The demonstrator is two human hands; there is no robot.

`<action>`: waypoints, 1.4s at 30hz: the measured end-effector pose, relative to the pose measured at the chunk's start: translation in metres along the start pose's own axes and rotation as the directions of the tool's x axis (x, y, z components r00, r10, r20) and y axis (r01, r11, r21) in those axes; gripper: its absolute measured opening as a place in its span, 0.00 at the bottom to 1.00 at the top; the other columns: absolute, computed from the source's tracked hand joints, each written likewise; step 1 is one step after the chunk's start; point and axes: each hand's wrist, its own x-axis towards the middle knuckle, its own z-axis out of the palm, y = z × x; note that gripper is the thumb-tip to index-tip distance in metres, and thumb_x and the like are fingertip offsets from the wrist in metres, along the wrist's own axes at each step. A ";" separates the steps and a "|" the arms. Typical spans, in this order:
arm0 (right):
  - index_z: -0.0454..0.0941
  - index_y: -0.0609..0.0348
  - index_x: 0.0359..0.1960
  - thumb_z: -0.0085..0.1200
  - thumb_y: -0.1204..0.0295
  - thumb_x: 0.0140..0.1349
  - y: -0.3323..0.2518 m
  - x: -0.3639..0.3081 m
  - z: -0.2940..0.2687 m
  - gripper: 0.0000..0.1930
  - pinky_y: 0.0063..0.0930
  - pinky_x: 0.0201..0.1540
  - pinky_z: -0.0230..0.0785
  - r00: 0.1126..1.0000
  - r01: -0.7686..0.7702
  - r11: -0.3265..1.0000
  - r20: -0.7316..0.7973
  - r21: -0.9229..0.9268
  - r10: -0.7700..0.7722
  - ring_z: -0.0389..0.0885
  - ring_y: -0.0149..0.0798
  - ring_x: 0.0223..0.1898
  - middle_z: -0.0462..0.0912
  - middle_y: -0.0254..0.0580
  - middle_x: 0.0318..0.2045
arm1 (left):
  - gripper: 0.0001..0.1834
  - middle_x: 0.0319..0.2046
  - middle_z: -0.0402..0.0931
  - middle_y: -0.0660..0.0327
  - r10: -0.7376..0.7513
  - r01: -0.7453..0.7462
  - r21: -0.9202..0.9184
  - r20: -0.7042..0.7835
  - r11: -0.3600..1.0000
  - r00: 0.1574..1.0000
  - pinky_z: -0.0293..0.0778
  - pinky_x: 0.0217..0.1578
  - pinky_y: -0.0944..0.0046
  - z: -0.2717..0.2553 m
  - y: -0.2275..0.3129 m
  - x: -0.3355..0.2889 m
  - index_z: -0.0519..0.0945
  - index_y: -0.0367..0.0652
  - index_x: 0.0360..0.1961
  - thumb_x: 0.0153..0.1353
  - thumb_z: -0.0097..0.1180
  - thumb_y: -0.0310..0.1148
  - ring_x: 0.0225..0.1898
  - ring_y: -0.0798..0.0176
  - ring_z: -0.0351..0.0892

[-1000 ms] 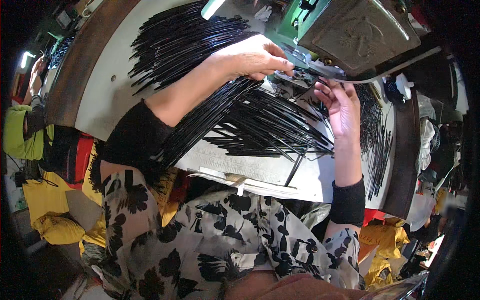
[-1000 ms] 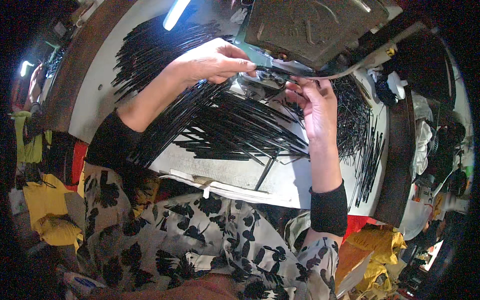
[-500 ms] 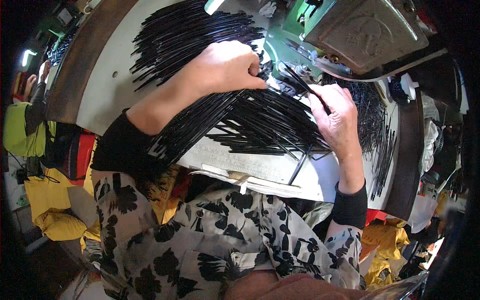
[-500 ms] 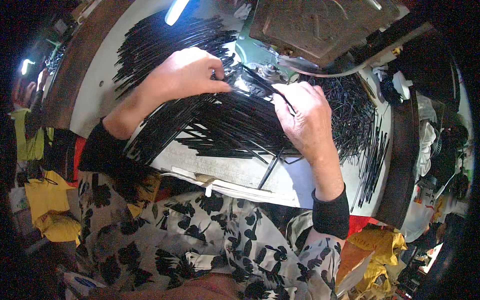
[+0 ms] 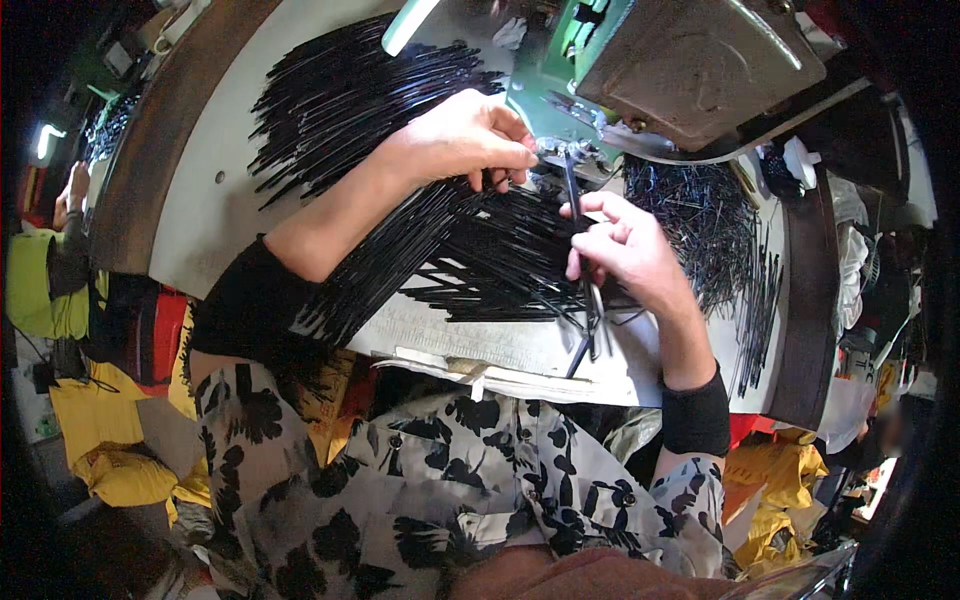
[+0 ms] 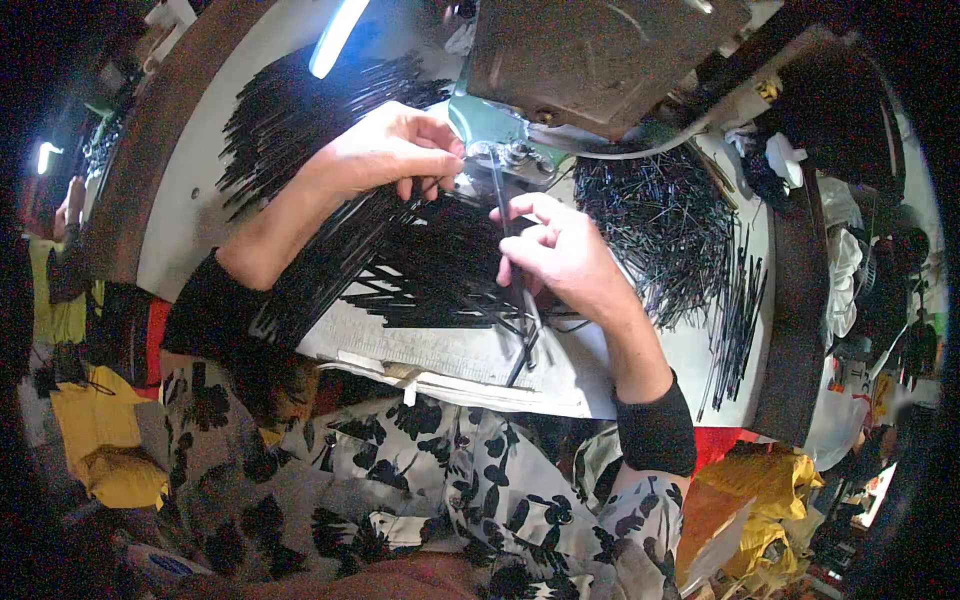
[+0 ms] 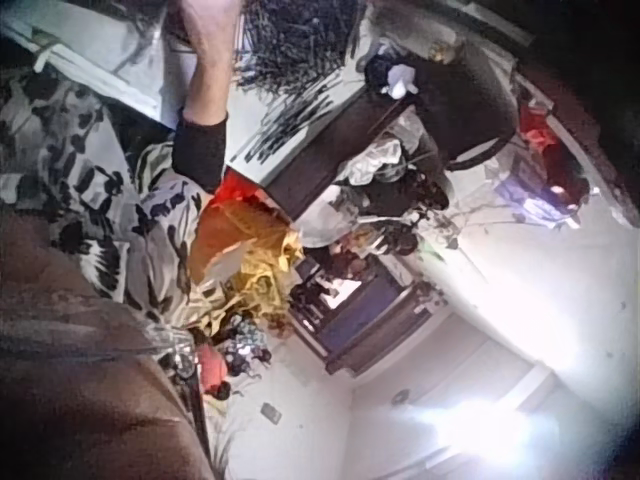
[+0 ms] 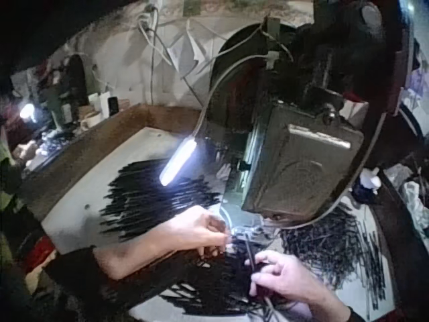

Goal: The person sorts and assembles black zip ties by hand at an industrial workstation.

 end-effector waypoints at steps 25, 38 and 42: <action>0.68 0.63 0.44 0.49 0.75 0.56 0.000 -0.002 0.000 0.14 0.16 0.21 0.66 0.997 0.049 0.985 -0.065 0.164 -0.038 0.74 0.25 0.19 0.80 0.41 0.23 | 0.20 0.29 0.76 0.57 0.045 -0.056 -0.445 -0.036 0.894 0.998 0.72 0.17 0.74 0.022 0.015 0.012 0.73 0.36 0.47 0.56 0.57 0.35 0.20 0.66 0.78; 0.67 0.63 0.44 0.49 0.72 0.57 0.006 0.001 0.004 0.14 0.18 0.23 0.69 0.995 0.049 0.975 -0.096 0.219 -0.028 0.75 0.28 0.20 0.80 0.44 0.27 | 0.18 0.26 0.76 0.55 0.032 -0.089 -0.469 -0.127 0.879 0.991 0.71 0.15 0.73 0.033 0.012 0.019 0.74 0.35 0.41 0.54 0.57 0.37 0.17 0.66 0.77; 0.68 0.62 0.42 0.50 0.71 0.56 0.003 -0.001 0.008 0.13 0.19 0.22 0.69 0.993 0.002 0.951 -0.115 0.310 0.035 0.75 0.27 0.20 0.78 0.39 0.24 | 0.18 0.20 0.75 0.55 -0.040 -0.002 -0.378 -0.104 0.926 0.994 0.68 0.13 0.73 0.030 0.016 0.015 0.75 0.34 0.35 0.54 0.58 0.40 0.13 0.67 0.74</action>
